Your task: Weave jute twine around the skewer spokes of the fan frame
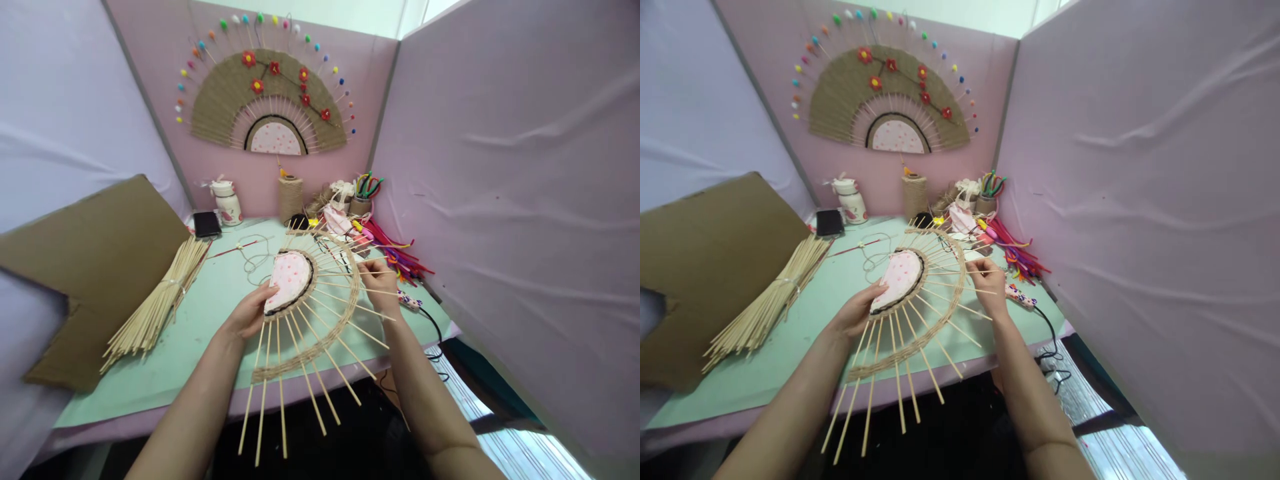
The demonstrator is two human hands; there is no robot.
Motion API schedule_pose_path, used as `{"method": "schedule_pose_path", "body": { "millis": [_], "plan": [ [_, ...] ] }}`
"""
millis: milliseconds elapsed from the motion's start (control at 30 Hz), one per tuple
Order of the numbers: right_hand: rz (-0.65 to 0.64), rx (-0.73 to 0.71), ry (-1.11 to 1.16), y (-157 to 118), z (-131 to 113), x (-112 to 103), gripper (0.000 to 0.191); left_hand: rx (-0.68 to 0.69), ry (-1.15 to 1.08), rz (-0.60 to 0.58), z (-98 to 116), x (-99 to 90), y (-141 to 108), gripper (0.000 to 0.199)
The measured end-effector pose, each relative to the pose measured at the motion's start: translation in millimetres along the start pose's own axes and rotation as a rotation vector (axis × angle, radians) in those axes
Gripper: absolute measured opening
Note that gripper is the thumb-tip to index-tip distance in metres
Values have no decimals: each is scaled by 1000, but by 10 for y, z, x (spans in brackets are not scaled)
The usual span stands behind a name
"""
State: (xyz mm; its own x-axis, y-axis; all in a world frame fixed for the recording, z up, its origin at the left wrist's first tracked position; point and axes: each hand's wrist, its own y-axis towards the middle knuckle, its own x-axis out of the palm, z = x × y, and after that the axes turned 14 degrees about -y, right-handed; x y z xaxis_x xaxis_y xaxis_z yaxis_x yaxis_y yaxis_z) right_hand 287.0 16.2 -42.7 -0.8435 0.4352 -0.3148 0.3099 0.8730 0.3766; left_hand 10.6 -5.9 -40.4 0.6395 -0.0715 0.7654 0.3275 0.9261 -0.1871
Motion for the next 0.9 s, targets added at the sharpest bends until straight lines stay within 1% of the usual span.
{"method": "schedule_pose_path", "body": {
  "millis": [100,233,367,500,567,667,767,900],
  "plan": [
    [16,-28,-7,41,-18,-50,25,-24,-4,16,41,0,-14,60],
    [56,-99,-81,89,-35,-229,20,-60,-43,33,79,8,-26,55],
    [168,-108,-93,86,-37,-338,21,-74,-51,68,85,1,-21,53],
    [291,-100,-92,78,-26,-366,27,-131,-41,100,95,12,-30,52],
    [328,-97,-101,90,-18,-379,28,-148,-49,111,101,21,-38,51],
    [312,-143,-120,115,-13,-415,25,-151,-63,118,113,28,-46,49],
    [278,-239,-171,129,-26,-463,21,-157,-53,130,134,37,-52,47],
    [296,-344,-257,134,-50,-517,19,-135,-50,200,155,67,-65,42]
  ]
}}
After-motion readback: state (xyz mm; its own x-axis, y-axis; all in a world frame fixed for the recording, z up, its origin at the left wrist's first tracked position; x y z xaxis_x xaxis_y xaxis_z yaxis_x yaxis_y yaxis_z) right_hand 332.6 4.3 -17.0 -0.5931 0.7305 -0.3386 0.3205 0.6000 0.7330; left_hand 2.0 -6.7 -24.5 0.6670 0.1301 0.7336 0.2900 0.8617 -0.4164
